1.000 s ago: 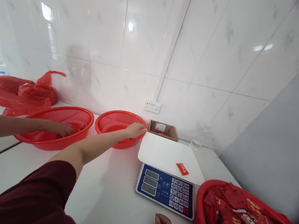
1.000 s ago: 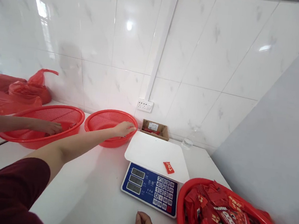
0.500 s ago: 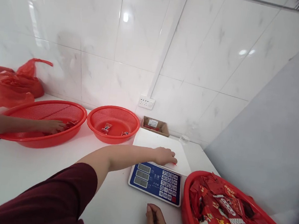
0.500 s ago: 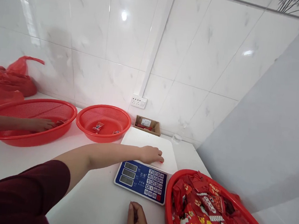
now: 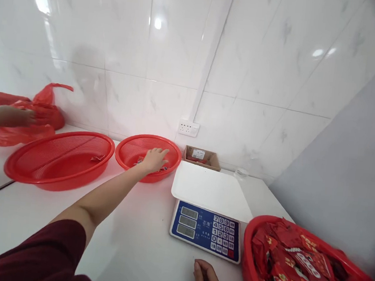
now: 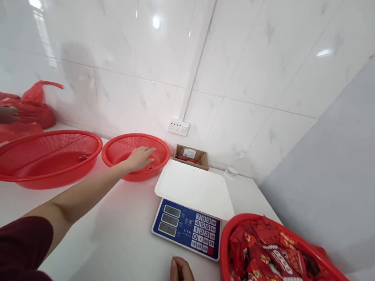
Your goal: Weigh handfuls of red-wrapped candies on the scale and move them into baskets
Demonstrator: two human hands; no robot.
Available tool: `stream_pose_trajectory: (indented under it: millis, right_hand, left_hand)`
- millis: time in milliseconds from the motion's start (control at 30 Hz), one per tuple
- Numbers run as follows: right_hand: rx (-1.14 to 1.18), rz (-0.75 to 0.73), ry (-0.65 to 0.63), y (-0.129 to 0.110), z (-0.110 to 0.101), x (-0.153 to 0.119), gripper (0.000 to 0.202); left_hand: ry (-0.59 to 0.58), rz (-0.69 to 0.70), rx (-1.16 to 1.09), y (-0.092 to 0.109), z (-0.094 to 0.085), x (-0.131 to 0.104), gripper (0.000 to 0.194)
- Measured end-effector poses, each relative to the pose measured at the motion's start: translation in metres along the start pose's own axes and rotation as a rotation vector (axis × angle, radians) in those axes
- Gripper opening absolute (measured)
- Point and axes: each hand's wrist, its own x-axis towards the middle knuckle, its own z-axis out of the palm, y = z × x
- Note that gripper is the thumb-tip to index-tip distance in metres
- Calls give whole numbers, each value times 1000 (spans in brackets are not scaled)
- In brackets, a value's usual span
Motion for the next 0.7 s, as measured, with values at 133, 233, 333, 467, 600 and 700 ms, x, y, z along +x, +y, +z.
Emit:
stream_pose_trajectory:
  millis: [133,233,333,467,600,700]
  right_hand:
    - [-38,-61,-67,-17,-3,-4,30]
    - [-93,-105,-122,-32,-11,-7,26]
    - [-157,-175,-169,-51,-38,-7,26]
    - [-172,-106,-110,-83,-87,-4,28]
    - [-145,77,-384,-113,-112,5,37]
    - [-135,164,-393,-126,-123,19,38]
  left_hand:
    - [75,99,-130,22,16,-52,35]
    - [-137,414,-523,62,37,-104,30]
    - [-665,596,-807,98,54,-148,29]
    - [-1091,302,-1234,121,72,-173,40]
    - [-1355,142,-1485,115,83,-168,49]
    - [-1479,116,-1583,105,84,-155,49]
